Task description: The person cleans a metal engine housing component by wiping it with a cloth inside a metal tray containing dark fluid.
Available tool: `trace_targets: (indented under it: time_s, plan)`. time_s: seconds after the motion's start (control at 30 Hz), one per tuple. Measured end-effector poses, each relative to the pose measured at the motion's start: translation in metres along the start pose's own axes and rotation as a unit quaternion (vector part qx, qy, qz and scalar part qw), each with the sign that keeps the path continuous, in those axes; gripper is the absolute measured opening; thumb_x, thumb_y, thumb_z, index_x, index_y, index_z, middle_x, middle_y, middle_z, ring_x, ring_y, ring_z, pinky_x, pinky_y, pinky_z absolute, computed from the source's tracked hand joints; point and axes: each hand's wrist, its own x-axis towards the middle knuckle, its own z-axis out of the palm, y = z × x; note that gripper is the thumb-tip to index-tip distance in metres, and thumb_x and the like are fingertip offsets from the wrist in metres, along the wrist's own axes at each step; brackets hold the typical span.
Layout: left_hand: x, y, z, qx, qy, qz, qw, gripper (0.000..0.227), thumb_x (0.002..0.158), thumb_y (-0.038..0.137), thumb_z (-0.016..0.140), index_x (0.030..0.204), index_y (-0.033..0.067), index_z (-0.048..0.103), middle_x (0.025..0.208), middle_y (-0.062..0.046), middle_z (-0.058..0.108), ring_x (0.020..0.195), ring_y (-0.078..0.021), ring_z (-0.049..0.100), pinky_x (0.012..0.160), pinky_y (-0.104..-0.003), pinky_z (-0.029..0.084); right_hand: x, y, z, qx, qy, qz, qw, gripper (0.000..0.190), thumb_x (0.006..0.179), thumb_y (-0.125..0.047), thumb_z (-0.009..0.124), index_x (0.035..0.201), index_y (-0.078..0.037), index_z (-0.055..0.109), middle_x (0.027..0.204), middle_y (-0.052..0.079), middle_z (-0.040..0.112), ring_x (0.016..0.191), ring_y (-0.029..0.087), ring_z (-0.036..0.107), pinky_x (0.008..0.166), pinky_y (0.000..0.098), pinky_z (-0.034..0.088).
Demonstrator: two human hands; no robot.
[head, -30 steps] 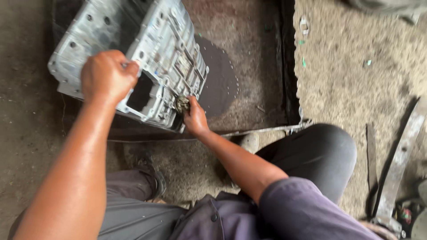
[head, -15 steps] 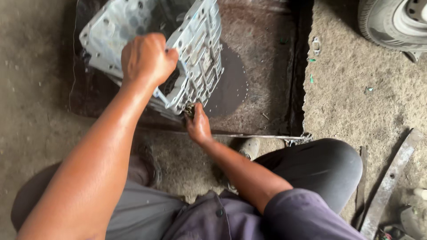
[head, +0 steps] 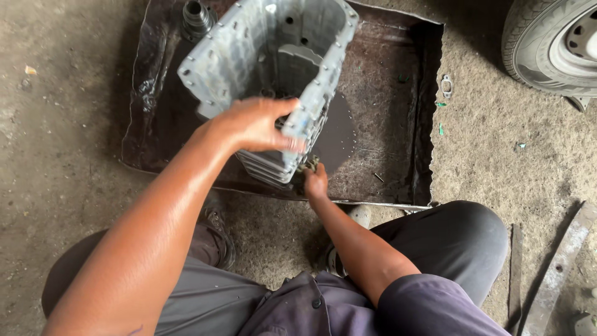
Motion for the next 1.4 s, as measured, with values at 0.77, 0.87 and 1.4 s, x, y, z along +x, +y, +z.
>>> trace_targets:
  time_s: [0.77, 0.87, 1.4]
  plan:
    - [-0.016, 0.092, 0.059, 0.261, -0.004, -0.098, 0.960, 0.048, 0.097, 0.052, 0.061, 0.101, 0.0039, 0.061, 0.060, -0.009, 0.067, 0.059, -0.0232, 0.060, 0.067, -0.044, 0.049, 0.065, 0.031, -0.038, 0.525, 0.036, 0.079, 0.847, 0.024, 0.102, -0.014, 0.038, 0.115, -0.008, 0.057, 0.110, 0.010, 0.067, 0.104, 0.026, 0.065, 0.091, 0.0415, 0.053]
    - [0.000, 0.089, 0.063, 0.259, -0.013, -0.110, 0.959, 0.041, 0.102, 0.045, 0.061, 0.096, 0.0043, 0.058, 0.058, -0.009, 0.066, 0.048, -0.0211, 0.061, 0.051, -0.042, 0.051, 0.079, 0.013, -0.044, 0.536, 0.028, 0.041, 0.843, 0.023, 0.099, -0.010, 0.042, 0.113, -0.008, 0.060, 0.107, 0.009, 0.069, 0.102, 0.024, 0.066, 0.091, 0.0390, 0.053]
    - [0.056, -0.015, -0.064, 0.240, 0.177, -0.285, 0.911, 0.052, 0.100, 0.055, 0.069, 0.102, 0.0025, 0.066, 0.073, -0.025, 0.070, 0.068, -0.0434, 0.069, 0.060, -0.054, 0.052, 0.162, 0.023, -0.057, 0.447, 0.046, 0.208, 0.869, 0.018, 0.090, -0.015, 0.065, 0.106, -0.006, 0.065, 0.101, 0.012, 0.066, 0.091, 0.029, 0.064, 0.079, 0.0470, 0.055]
